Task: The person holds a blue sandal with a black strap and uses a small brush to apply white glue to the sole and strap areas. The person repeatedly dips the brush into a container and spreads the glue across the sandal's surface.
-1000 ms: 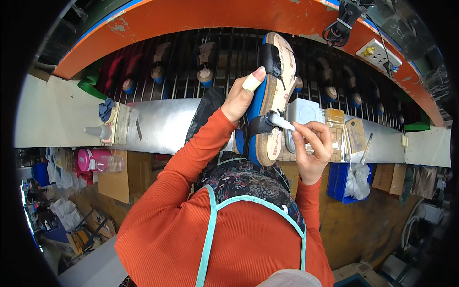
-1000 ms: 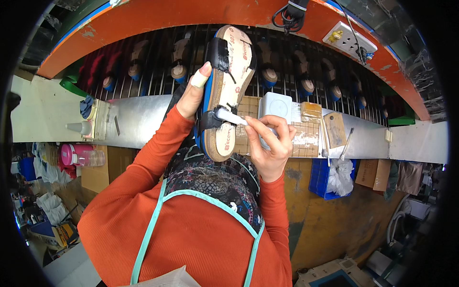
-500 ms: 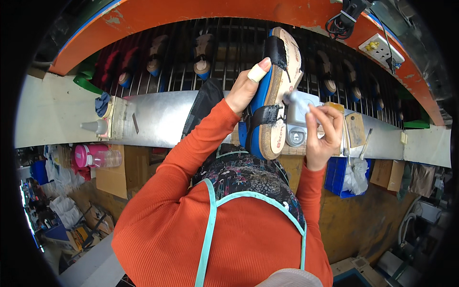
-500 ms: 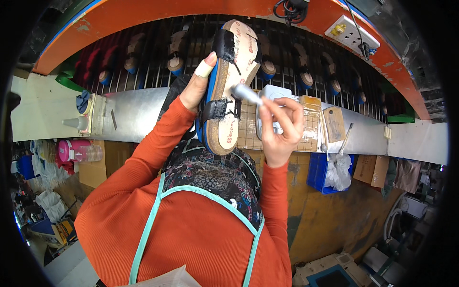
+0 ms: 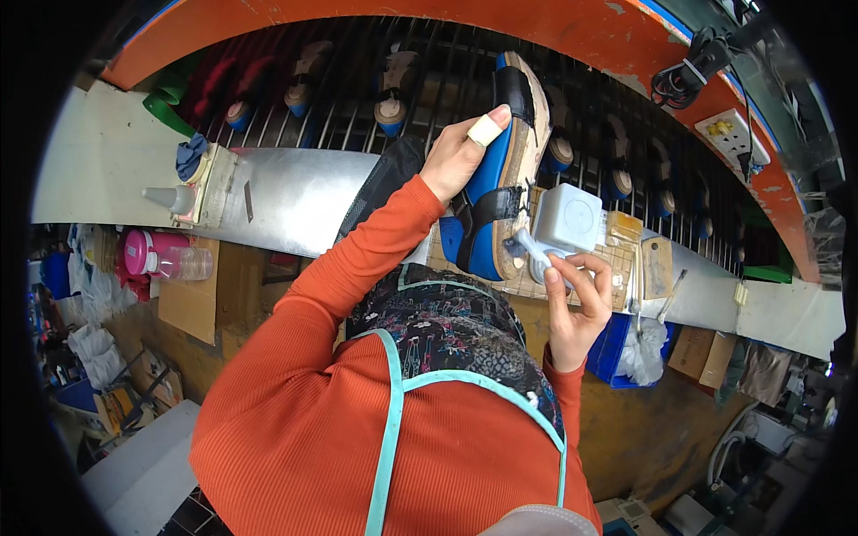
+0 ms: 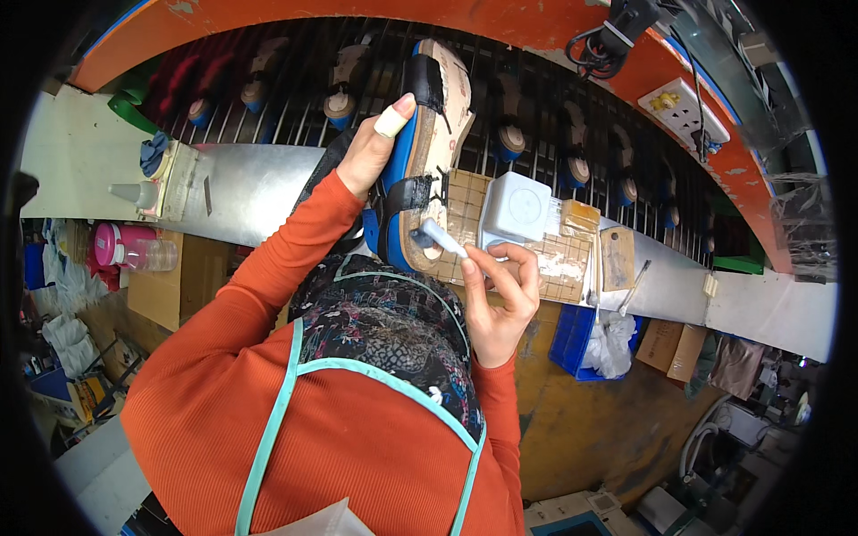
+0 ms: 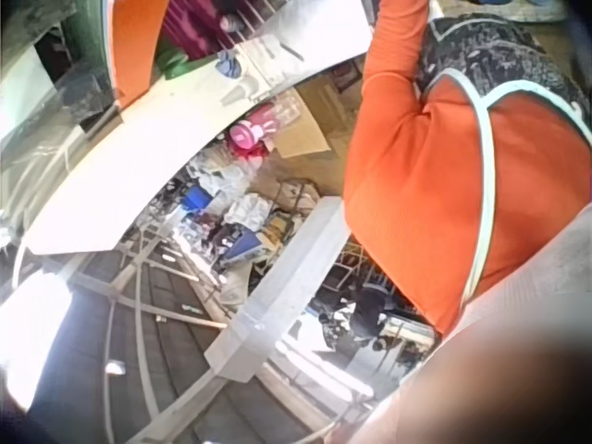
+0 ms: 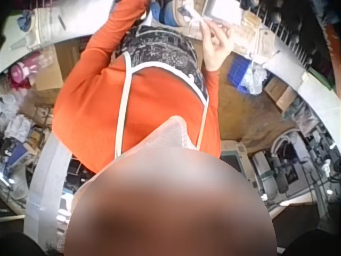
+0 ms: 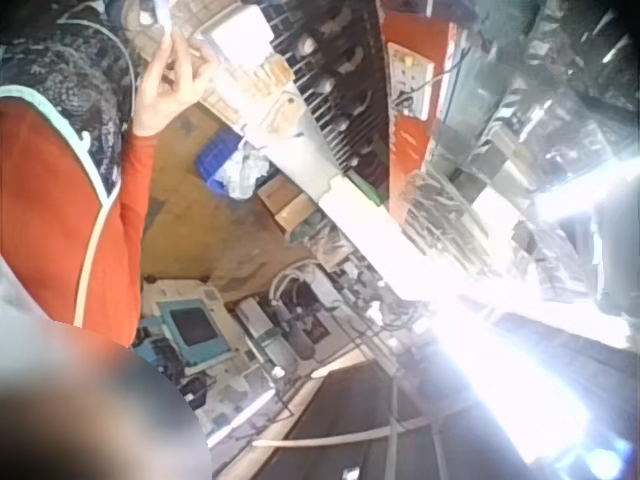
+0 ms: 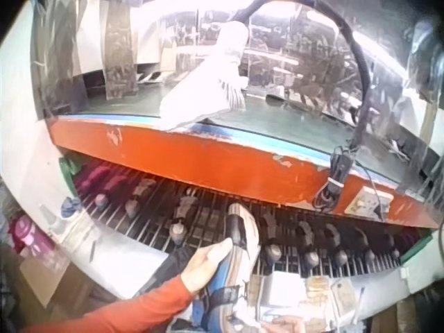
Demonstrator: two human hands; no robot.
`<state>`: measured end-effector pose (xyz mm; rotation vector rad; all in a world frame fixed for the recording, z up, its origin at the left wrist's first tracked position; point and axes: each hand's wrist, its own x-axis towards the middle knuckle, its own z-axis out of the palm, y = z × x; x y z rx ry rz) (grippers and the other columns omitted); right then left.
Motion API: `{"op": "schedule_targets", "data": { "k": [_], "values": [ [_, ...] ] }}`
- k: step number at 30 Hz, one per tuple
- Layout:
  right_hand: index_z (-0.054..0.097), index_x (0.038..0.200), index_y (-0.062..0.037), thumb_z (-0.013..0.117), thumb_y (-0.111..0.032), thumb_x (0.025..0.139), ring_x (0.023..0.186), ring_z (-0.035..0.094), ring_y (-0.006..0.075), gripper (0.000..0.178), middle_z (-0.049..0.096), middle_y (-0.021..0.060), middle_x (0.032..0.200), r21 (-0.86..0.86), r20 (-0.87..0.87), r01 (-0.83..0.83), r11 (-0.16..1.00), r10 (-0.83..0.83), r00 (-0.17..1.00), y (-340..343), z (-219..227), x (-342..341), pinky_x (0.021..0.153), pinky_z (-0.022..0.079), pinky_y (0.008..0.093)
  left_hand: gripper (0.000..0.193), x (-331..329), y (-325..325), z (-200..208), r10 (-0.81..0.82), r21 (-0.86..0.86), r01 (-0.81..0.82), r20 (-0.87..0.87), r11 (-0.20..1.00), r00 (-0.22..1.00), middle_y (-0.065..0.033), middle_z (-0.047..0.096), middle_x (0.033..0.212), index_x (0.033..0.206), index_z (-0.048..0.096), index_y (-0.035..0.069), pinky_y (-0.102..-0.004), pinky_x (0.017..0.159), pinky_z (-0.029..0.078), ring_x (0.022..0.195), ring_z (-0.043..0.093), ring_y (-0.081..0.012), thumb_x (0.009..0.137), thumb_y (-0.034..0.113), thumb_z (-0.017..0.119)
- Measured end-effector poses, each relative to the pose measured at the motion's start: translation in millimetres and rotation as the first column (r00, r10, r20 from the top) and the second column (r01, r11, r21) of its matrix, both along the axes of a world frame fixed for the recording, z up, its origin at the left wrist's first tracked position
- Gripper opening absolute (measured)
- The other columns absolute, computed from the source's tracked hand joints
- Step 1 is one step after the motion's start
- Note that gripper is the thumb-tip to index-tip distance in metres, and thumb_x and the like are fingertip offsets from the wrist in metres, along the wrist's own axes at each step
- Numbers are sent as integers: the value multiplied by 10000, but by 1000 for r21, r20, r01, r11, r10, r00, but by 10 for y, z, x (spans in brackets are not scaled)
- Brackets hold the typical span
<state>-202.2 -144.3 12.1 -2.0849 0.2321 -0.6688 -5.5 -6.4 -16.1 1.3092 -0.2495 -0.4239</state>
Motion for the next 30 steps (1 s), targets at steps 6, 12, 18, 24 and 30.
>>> {"op": "schedule_targets", "data": {
  "k": [6, 12, 18, 24, 30],
  "values": [
    [764, 961, -106, 783, -84, 755, 689, 534, 116, 208, 606, 34, 981, -200, 87, 132, 971, -116, 989, 32, -46, 126, 793, 334, 289, 717, 0, -2, -11, 13, 78, -18, 69, 997, 998, -99, 660, 841, 1039, 676, -51, -263, 719, 471, 764, 589, -125, 886, 631, 521],
    [763, 957, -105, 783, -84, 745, 761, 547, 129, 215, 612, 31, 948, -233, 189, 106, 967, -62, 980, -10, -94, 190, 786, 336, 293, 724, 53, -28, 5, 20, 101, -30, 104, 994, 994, -117, 671, 848, 1030, 682, -48, -276, 741, 478, 779, 609, -139, 883, 640, 513],
    [757, 956, -92, 774, -55, 745, 723, 527, 128, 215, 617, 26, 912, -110, 41, -74, 991, 79, 996, -151, -66, 137, 751, 341, 284, 652, 132, -54, 45, -108, 40, 113, -108, 993, 988, -76, 685, 911, 1086, 657, 10, -262, 726, 509, 789, 637, -115, 899, 619, 519],
    [757, 949, -103, 775, -62, 731, 725, 515, 135, 222, 626, 25, 898, -187, 73, -131, 974, 147, 986, -232, -13, 162, 741, 338, 290, 762, 189, -142, 100, -204, 5, 217, -317, 976, 926, -112, 669, 1060, 1177, 625, 34, -275, 781, 517, 876, 644, -144, 828, 706, 543],
    [761, 932, -135, 785, -94, 701, 755, 540, 152, 235, 629, 11, 854, -339, 100, -230, 912, 278, 955, -343, 196, 270, 730, 333, 313, 702, 145, -224, 185, -343, -57, 353, -419, 934, 841, -69, 676, 1056, 1182, 632, 106, -285, 753, 526, 834, 638, -121, 838, 710, 528]
  ]
}}
